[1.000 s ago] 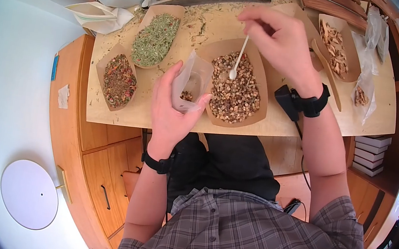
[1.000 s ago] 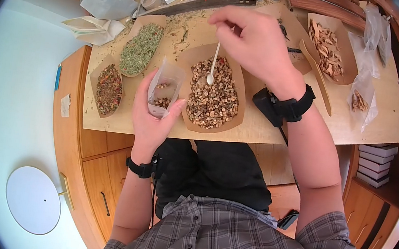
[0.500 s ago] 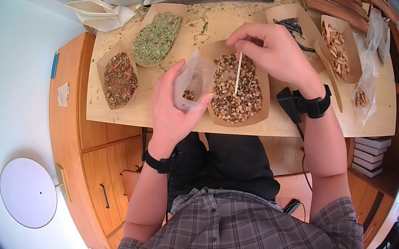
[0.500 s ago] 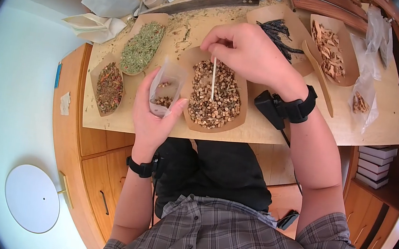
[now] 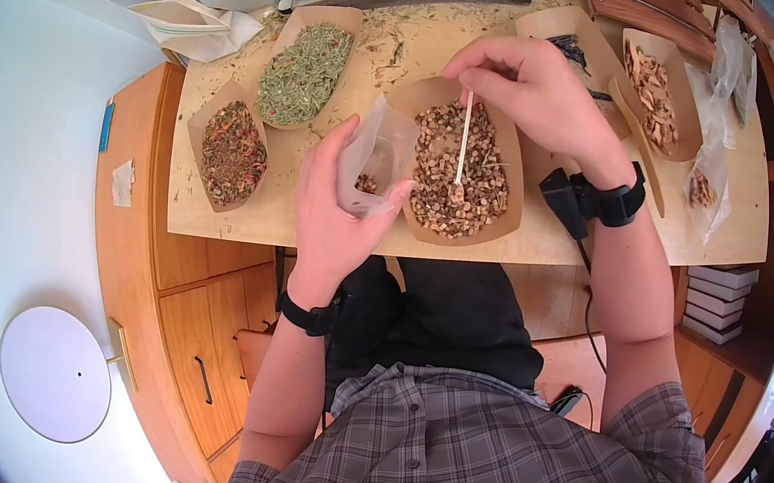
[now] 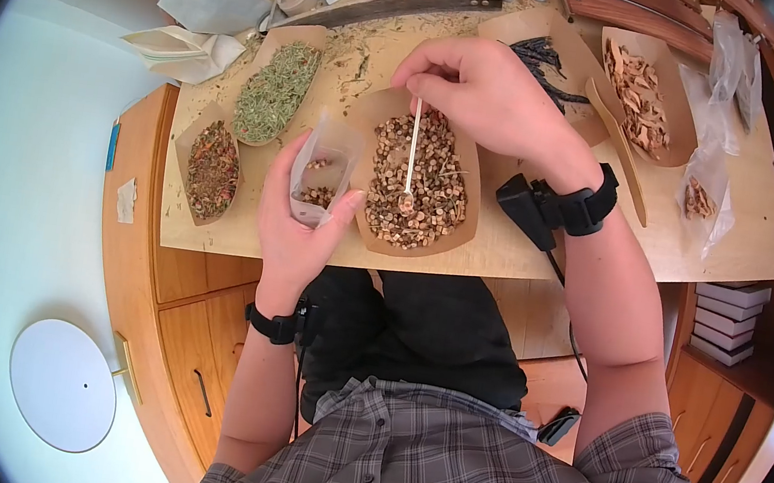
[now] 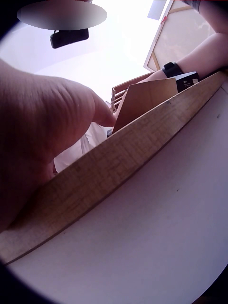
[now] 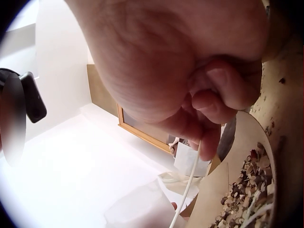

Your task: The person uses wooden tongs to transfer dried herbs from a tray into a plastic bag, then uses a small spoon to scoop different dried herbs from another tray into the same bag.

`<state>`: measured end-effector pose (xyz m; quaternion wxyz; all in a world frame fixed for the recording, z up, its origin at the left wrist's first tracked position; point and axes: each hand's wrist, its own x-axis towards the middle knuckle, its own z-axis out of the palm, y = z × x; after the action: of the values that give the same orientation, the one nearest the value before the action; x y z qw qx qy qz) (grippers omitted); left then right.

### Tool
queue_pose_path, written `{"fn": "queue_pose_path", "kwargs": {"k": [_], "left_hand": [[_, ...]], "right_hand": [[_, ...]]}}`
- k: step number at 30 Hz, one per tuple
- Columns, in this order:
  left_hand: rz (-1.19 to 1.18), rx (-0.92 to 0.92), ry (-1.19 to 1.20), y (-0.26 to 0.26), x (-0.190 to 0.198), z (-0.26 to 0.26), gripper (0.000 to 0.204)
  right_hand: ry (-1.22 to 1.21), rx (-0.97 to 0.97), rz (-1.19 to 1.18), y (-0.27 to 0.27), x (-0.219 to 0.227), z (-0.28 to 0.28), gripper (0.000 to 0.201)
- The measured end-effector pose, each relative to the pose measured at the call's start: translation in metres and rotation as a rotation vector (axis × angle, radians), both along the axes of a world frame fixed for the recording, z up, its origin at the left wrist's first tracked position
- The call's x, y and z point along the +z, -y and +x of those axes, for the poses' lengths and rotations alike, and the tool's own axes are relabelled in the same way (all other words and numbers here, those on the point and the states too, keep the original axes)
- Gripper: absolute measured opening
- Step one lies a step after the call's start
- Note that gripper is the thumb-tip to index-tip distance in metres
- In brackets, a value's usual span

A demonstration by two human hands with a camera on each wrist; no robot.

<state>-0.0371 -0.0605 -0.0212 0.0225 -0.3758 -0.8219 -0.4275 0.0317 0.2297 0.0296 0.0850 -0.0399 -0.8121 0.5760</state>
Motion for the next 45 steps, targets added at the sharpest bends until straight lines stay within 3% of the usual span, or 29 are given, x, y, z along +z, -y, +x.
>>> {"fn": "queue_pose_path", "kwargs": {"k": [4,10,15,27,36,45], "left_hand": [[0.000,0.000,-0.005,-0.001,0.000,0.000,0.084],[-0.011,0.005,-0.032,0.000,0.001,0.000,0.085],[-0.008,0.003,-0.023,0.000,0.001,0.000,0.084],[-0.001,-0.004,0.003,-0.001,0.001,0.001,0.085],[0.001,-0.007,-0.002,0.000,0.000,-0.001,0.084],[0.001,-0.004,-0.011,0.000,-0.001,-0.001,0.083]], "right_hand": [[-0.073,0.035,-0.084,-0.006,-0.006,-0.002,0.020],[-0.062,-0.087,-0.267,-0.004,0.011,0.005,0.024],[-0.190,-0.197,-0.356,0.000,0.016,0.005,0.024],[-0.266,-0.240,-0.161,0.002,0.010,0.002,0.024],[-0.271,-0.266,-0.309,-0.001,0.014,0.006,0.022],[-0.221,-0.190,-0.208,0.001,0.011,0.004,0.023]]}}
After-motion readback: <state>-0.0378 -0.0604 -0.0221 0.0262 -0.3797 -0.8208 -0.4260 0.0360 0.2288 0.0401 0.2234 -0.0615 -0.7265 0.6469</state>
